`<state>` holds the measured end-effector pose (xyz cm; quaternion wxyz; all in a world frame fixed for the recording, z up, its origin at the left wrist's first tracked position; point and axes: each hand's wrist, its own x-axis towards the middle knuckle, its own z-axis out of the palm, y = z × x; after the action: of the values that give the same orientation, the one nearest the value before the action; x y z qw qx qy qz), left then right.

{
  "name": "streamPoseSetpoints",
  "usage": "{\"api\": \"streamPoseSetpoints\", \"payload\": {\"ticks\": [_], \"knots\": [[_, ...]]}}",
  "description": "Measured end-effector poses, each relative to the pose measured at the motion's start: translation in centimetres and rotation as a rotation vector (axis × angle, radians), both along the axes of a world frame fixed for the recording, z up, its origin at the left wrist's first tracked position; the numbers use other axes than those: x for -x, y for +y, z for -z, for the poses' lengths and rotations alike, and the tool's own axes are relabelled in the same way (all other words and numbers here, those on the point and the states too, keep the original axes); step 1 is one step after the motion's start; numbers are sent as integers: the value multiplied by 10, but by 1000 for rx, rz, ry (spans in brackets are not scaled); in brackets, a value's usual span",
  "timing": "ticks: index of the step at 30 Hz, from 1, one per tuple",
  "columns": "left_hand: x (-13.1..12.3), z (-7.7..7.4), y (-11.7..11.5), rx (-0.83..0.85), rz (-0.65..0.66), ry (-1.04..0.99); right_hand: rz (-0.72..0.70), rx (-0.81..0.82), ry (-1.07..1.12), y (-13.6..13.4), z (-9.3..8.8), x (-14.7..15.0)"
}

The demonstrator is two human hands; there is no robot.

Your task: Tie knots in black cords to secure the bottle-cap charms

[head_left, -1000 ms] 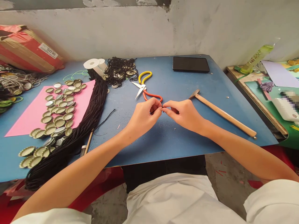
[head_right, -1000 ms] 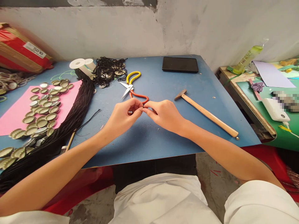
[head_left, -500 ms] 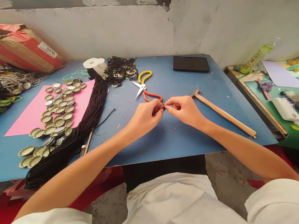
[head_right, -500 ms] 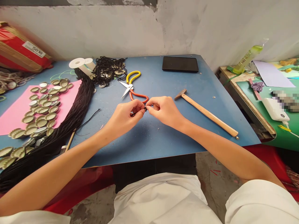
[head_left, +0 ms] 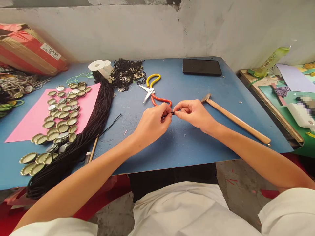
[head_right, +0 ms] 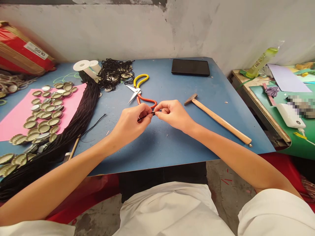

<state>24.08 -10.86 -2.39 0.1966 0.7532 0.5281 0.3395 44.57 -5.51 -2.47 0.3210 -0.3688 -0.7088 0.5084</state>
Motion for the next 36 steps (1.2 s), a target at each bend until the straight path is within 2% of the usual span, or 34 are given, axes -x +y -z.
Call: {"api": "streamPoseSetpoints", "payload": {"ticks": [14, 28, 36], "knots": [[6, 8, 1, -154, 61, 104, -66, 130, 63, 4, -3, -4], [5, 7, 2, -123, 66, 51, -66, -141, -38, 6, 1, -5], [4, 4, 3, -15, 71, -42, -65, -217, -97, 4, -2, -6]]}}
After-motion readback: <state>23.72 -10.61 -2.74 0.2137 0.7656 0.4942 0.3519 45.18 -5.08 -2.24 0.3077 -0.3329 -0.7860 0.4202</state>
